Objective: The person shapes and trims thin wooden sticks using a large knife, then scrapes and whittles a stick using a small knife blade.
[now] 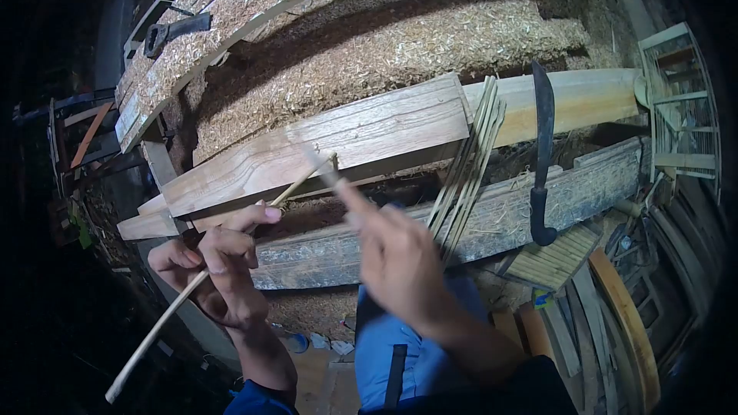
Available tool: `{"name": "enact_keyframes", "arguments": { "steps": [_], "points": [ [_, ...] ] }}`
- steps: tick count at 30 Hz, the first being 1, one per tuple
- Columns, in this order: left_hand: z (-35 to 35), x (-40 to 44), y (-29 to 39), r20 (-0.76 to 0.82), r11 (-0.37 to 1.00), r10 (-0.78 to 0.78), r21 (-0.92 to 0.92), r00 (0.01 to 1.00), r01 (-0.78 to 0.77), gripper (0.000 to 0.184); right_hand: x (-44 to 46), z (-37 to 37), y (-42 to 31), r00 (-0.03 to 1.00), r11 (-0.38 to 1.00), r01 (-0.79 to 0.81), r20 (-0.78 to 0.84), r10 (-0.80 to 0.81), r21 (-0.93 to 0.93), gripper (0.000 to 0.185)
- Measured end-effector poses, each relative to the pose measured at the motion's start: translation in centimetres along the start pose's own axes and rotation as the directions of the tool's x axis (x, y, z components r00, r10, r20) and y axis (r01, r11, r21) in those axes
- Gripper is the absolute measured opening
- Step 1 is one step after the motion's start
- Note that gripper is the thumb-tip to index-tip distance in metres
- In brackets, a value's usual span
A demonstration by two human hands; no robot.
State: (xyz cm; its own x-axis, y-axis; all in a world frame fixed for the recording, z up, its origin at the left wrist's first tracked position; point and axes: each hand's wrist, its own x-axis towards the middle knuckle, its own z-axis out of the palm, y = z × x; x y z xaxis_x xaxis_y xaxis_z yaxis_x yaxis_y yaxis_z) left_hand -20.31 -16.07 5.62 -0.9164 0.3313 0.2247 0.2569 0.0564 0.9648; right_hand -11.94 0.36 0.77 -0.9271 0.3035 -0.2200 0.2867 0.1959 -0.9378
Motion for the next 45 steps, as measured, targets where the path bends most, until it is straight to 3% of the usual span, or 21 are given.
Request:
{"name": "enact_keyframes", "arguments": {
  "steps": [3,7,9,10,13,15,17,20,23,25,27,29,31,35,37,42,45],
  "points": [
    [0.7,0.0,0.7,-0.03,0.994,-0.037,0.103,0.999,0.04,0.032,0.2,-0.8,-0.1,0.998,0.992,-0.034,0.044,0.04,-0.124,0.052],
    [0.7,0.2,0.9,-0.008,0.986,-0.06,0.157,0.998,0.06,0.03,-0.7,-0.1,-0.5,0.998,0.998,0.021,0.049,-0.024,0.057,0.052],
    [0.2,0.1,0.7,0.013,0.983,-0.051,0.18,0.999,0.048,0.028,0.2,-0.4,1.0,0.996,0.987,-0.048,0.061,0.059,-0.155,0.057],
    [0.2,0.0,0.6,0.036,0.984,-0.024,0.179,0.999,0.017,0.028,-0.2,-0.3,0.8,0.999,0.997,0.032,0.034,-0.03,-0.066,0.059],
    [0.2,-0.3,0.6,0.065,0.991,-0.027,0.136,0.998,0.018,0.027,-1.0,-0.4,-1.7,0.991,0.995,0.079,0.105,-0.085,0.061,0.059],
    [0.1,-0.1,1.1,0.029,0.981,-0.085,0.175,0.996,0.079,0.028,-0.1,-0.4,0.5,0.998,0.996,-0.031,0.058,0.036,-0.086,0.059],
    [0.0,0.2,1.0,0.046,0.982,-0.08,0.173,0.996,0.071,0.028,0.3,-0.5,0.7,0.999,0.996,-0.018,0.047,0.022,-0.083,0.056],
    [0.0,0.2,0.6,0.058,0.994,-0.059,0.092,0.997,0.053,0.027,-0.9,-0.4,-2.2,0.996,0.995,0.052,0.068,-0.058,0.082,0.049],
    [-0.1,0.2,0.8,0.035,0.99,-0.102,0.098,0.994,0.098,0.028,0.3,-0.7,0.8,0.996,0.997,-0.036,0.081,0.042,-0.074,0.055],
    [0.0,-0.1,0.8,0.052,0.992,-0.081,0.099,0.995,0.075,0.028,0.2,-0.8,-0.7,0.99,0.994,-0.101,0.093,0.105,-0.042,0.055],
    [0.0,-0.2,0.8,0.079,0.993,-0.076,0.099,0.994,0.068,0.028,-0.7,-0.4,-1.4,0.993,0.995,0.086,0.074,-0.09,0.058,0.054],
    [-0.1,-0.1,1.2,0.056,0.987,-0.133,0.102,0.989,0.127,0.03,-0.3,-0.7,-0.4,0.995,0.999,0.025,0.091,-0.029,0.037,0.056],
    [0.3,0.1,1.5,0.063,0.99,-0.108,0.1,0.992,0.102,0.029,0.6,-1.0,0.6,0.996,0.988,-0.006,0.089,0.02,-0.154,0.057],
    [0.3,0.1,1.2,0.066,0.993,-0.11,0.044,0.992,0.107,0.028,-0.9,-0.6,-1.2,0.992,0.995,0.086,0.083,-0.09,0.043,0.053],
    [0.2,0.0,1.4,0.069,0.992,-0.12,0.041,0.99,0.118,0.027,0.3,-0.8,1.2,0.997,0.994,0.028,0.075,-0.02,-0.106,0.055],
    [0.1,-0.3,0.8,0.028,0.995,-0.092,-0.021,0.995,0.093,0.028,-0.9,-0.4,-0.8,0.991,0.993,0.106,0.078,-0.111,0.058,0.054],
    [0.1,0.1,0.8,-0.018,0.992,-0.112,-0.057,0.994,0.111,0.029,0.5,-1.1,0.9,0.991,0.993,-0.094,0.092,0.1,-0.068,0.058]
  ]
}}
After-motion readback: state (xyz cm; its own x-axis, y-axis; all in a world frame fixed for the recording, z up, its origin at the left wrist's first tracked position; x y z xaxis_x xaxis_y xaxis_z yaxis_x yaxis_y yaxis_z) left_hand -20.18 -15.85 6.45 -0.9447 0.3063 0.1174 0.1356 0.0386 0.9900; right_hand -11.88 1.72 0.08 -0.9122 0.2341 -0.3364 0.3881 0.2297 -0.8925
